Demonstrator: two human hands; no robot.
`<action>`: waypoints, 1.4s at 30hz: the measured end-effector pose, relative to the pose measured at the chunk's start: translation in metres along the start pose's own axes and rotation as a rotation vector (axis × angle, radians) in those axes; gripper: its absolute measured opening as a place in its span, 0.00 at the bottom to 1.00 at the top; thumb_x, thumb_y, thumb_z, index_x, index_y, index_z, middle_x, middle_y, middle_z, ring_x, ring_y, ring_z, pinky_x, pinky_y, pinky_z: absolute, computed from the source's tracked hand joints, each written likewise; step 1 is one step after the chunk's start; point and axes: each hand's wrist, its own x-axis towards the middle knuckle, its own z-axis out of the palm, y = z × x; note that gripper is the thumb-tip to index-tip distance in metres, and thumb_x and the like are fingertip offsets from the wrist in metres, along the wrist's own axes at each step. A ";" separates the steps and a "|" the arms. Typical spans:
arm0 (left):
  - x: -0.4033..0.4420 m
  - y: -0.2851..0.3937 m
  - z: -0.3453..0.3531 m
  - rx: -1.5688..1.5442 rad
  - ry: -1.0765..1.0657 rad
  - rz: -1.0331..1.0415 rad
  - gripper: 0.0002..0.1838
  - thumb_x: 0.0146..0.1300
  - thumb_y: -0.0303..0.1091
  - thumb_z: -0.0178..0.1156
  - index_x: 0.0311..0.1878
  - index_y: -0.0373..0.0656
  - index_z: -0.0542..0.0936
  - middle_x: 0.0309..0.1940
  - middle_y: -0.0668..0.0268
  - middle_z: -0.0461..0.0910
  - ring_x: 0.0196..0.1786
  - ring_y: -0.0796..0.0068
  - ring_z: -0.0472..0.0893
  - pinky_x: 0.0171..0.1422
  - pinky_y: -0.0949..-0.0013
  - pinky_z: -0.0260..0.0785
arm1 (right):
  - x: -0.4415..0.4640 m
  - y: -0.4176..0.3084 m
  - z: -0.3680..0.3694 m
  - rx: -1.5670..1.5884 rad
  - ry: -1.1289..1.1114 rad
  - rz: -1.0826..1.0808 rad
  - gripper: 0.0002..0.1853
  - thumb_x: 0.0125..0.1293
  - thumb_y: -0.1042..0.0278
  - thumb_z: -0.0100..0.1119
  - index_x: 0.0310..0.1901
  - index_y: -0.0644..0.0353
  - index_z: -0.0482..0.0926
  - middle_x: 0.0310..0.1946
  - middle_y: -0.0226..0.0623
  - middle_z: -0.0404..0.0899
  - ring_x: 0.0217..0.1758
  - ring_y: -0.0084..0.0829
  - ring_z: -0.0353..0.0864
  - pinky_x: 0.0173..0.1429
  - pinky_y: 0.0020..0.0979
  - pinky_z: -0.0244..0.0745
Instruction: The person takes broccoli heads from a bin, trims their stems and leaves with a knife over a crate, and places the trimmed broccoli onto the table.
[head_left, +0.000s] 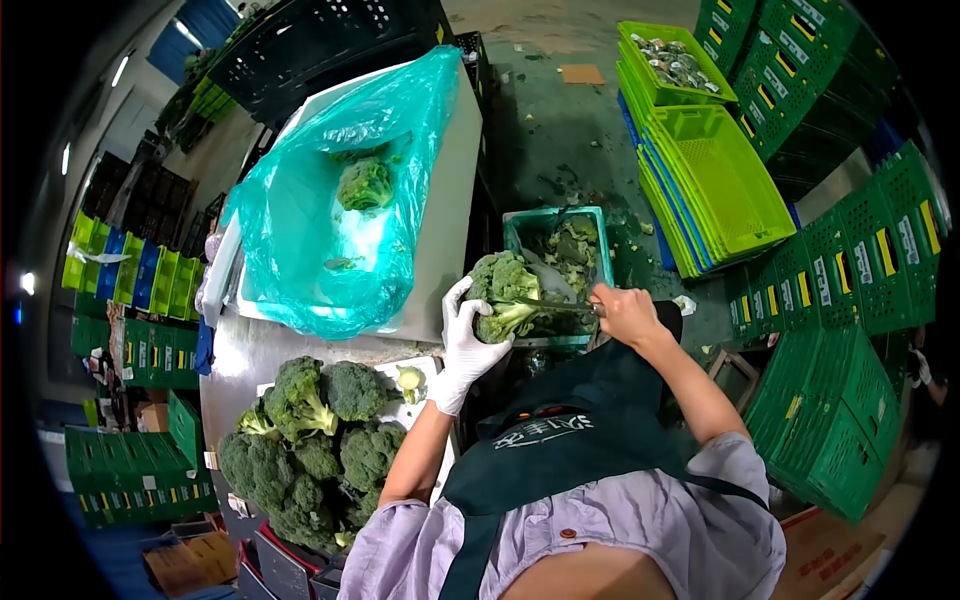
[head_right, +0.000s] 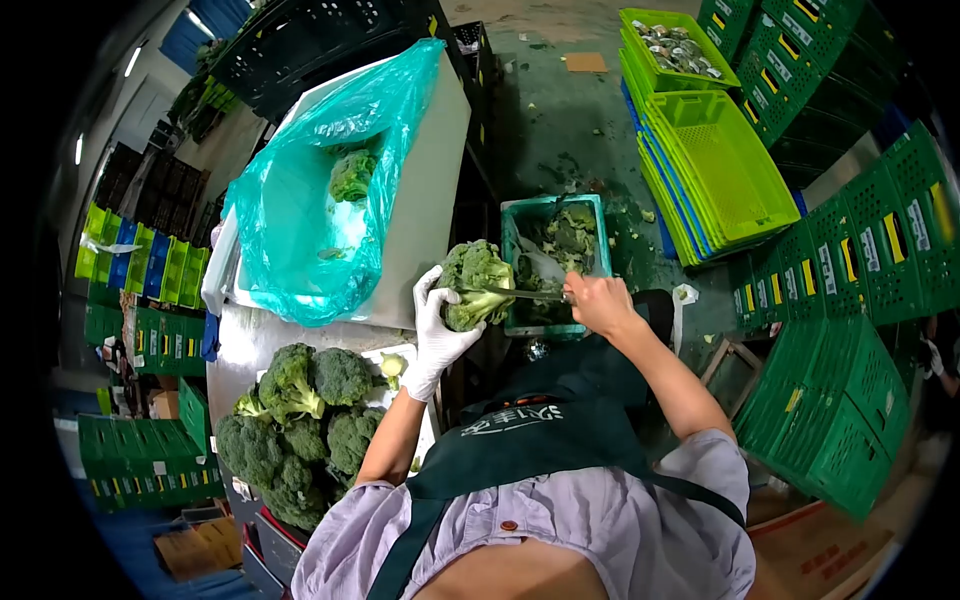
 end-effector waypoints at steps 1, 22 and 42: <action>0.000 0.001 0.001 -0.014 -0.011 0.003 0.27 0.32 0.27 0.73 0.36 0.44 0.69 0.59 0.51 0.64 0.64 0.51 0.66 0.66 0.56 0.61 | 0.002 0.002 0.003 -0.028 0.035 -0.044 0.07 0.56 0.71 0.60 0.30 0.60 0.71 0.16 0.44 0.76 0.20 0.49 0.77 0.23 0.44 0.71; -0.016 -0.015 -0.014 -1.211 0.052 -0.573 0.34 0.35 0.25 0.68 0.51 0.45 0.67 0.58 0.56 0.69 0.62 0.57 0.70 0.70 0.60 0.59 | -0.007 -0.005 -0.014 0.241 0.057 0.073 0.06 0.56 0.69 0.62 0.34 0.60 0.77 0.21 0.47 0.79 0.26 0.51 0.79 0.31 0.44 0.75; 0.004 -0.023 -0.019 -1.267 -0.302 -0.872 0.37 0.44 0.29 0.63 0.63 0.37 0.67 0.59 0.56 0.72 0.61 0.61 0.73 0.67 0.60 0.65 | 0.034 0.020 -0.072 -0.468 -0.111 -0.332 0.04 0.50 0.72 0.56 0.28 0.58 0.71 0.18 0.39 0.77 0.22 0.39 0.81 0.22 0.38 0.73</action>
